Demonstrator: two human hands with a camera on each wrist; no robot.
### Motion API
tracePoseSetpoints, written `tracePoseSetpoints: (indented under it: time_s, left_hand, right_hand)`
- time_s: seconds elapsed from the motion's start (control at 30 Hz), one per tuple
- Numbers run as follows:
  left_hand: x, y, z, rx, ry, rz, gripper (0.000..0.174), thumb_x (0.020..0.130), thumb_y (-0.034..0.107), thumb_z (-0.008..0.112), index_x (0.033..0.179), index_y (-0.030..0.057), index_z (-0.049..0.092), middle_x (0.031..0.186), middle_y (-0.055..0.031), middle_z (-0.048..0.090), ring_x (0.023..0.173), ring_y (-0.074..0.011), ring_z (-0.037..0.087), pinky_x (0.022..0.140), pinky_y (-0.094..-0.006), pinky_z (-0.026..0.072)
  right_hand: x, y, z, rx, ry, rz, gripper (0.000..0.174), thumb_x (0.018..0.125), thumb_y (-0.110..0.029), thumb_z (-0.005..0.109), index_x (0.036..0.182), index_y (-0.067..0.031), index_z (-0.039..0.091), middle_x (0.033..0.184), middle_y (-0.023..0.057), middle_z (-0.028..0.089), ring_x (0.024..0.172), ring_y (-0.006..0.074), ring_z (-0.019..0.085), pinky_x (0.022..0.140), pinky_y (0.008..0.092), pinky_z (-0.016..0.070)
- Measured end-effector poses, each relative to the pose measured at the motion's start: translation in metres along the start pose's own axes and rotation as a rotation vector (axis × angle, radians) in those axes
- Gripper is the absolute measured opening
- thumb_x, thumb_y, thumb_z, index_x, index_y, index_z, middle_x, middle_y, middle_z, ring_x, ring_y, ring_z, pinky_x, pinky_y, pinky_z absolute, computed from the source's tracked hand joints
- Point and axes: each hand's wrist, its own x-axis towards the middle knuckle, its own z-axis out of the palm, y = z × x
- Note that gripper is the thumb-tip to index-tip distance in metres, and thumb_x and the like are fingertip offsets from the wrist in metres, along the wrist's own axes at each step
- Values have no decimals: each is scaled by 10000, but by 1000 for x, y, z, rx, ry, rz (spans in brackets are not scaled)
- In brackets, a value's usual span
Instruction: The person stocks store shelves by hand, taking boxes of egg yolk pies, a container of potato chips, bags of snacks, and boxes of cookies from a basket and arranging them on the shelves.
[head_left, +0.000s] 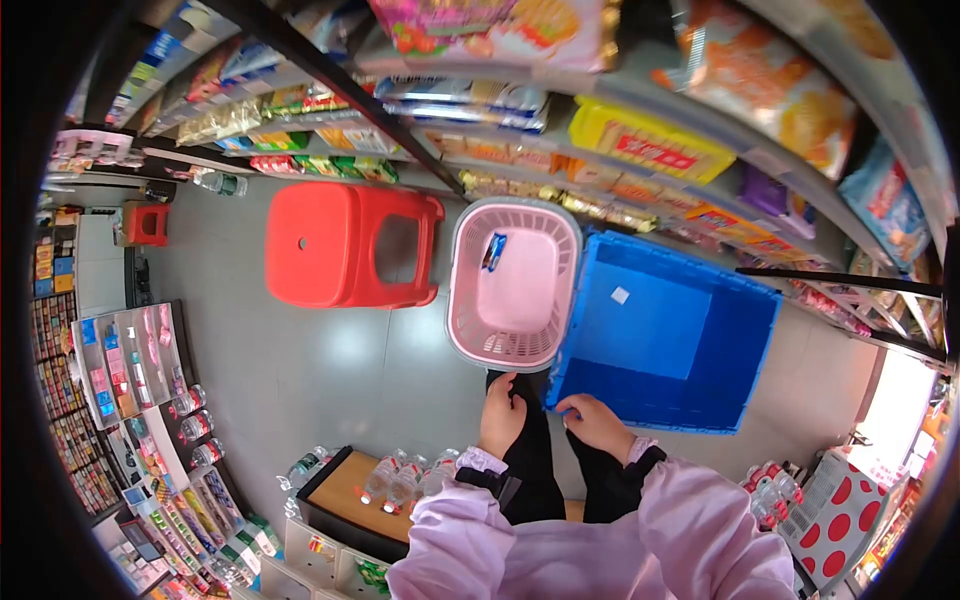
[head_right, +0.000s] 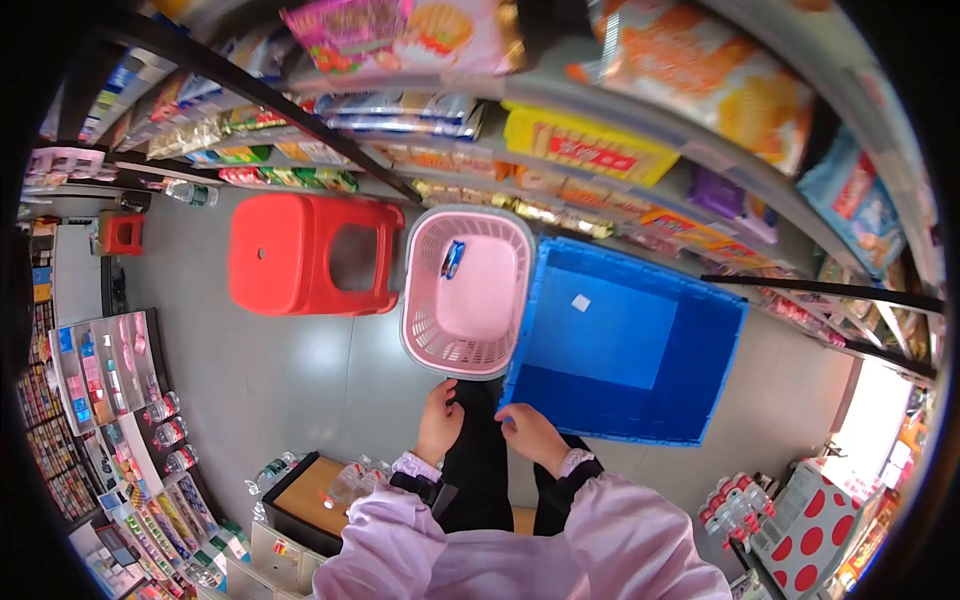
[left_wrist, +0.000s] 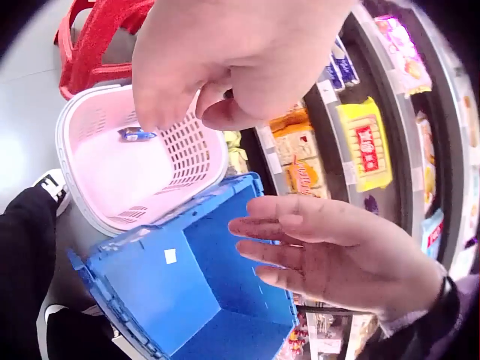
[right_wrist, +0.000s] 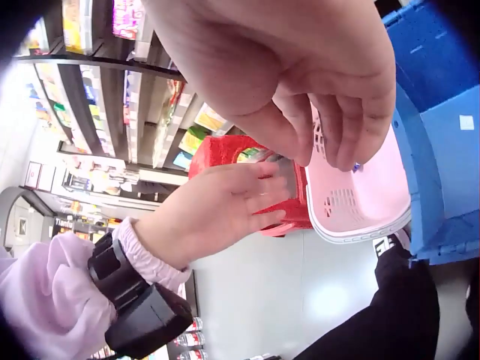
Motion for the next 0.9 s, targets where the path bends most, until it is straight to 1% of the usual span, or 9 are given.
tracePoseSetpoints:
  time_s: [0.13,0.2,0.23,0.33,0.43,0.53,0.63,0.83,0.9]
  left_hand:
    - [43,-58,-13,-27,-35,-88,395,731,-8,500,1125,-2,523,944,-189,598,870,-304,591,714,-368,477]
    - [72,-82,-23,12,-78,-116,387,737,-3,488,1121,6,529,924,-192,605,849,-319,595,696,-378,474]
    - [86,-101,-22,1,-90,-115,386,741,-1,483,1124,8,527,929,-193,605,847,-324,594,696,-380,473]
    - [134,-144,-16,-65,-154,-190,394,755,-4,463,1146,-1,511,969,-204,599,883,-327,592,723,-375,474]
    - [180,-193,13,-187,-141,-234,420,763,-15,434,1180,-17,486,1030,-214,586,936,-324,588,771,-364,471]
    - [207,-224,44,-286,-158,-319,472,760,-35,404,1230,-26,442,1100,-213,562,1000,-316,567,830,-353,456]
    - [226,-241,64,-297,-200,-406,523,753,-52,380,1274,-17,397,1162,-211,531,1057,-303,537,876,-349,436]
    - [243,-271,85,-464,-132,-641,565,743,-77,350,1306,-44,330,1244,-238,458,1145,-310,467,940,-363,395]
    - [246,-269,86,-502,-138,-706,603,729,-91,353,1328,-32,312,1282,-211,429,1196,-275,423,933,-322,396]
  right_hand:
    - [77,6,31,8,-54,93,204,767,-60,551,958,-9,603,889,132,626,815,238,611,729,321,476]
    - [120,36,60,98,-16,140,199,780,-72,559,958,9,595,875,130,632,812,221,614,729,317,481]
    - [142,49,72,109,17,169,201,775,-77,514,928,21,600,882,180,634,831,304,618,743,356,482]
    - [202,77,101,170,103,202,200,788,-102,528,929,29,585,854,173,634,804,289,618,723,343,484]
    - [260,114,125,218,90,326,206,828,-131,555,967,21,573,827,91,613,766,156,577,685,279,467]
    - [303,135,139,313,155,378,207,827,-140,559,962,17,561,843,83,595,756,142,554,666,278,459]
    - [344,169,149,140,126,235,231,779,-136,583,950,18,560,862,161,608,792,259,599,705,342,468]
    - [404,217,160,64,152,54,252,773,-137,590,967,20,557,869,151,612,818,253,600,735,331,470]
    - [426,224,162,135,97,164,281,795,-125,582,1028,23,531,904,117,596,830,205,594,709,312,472]
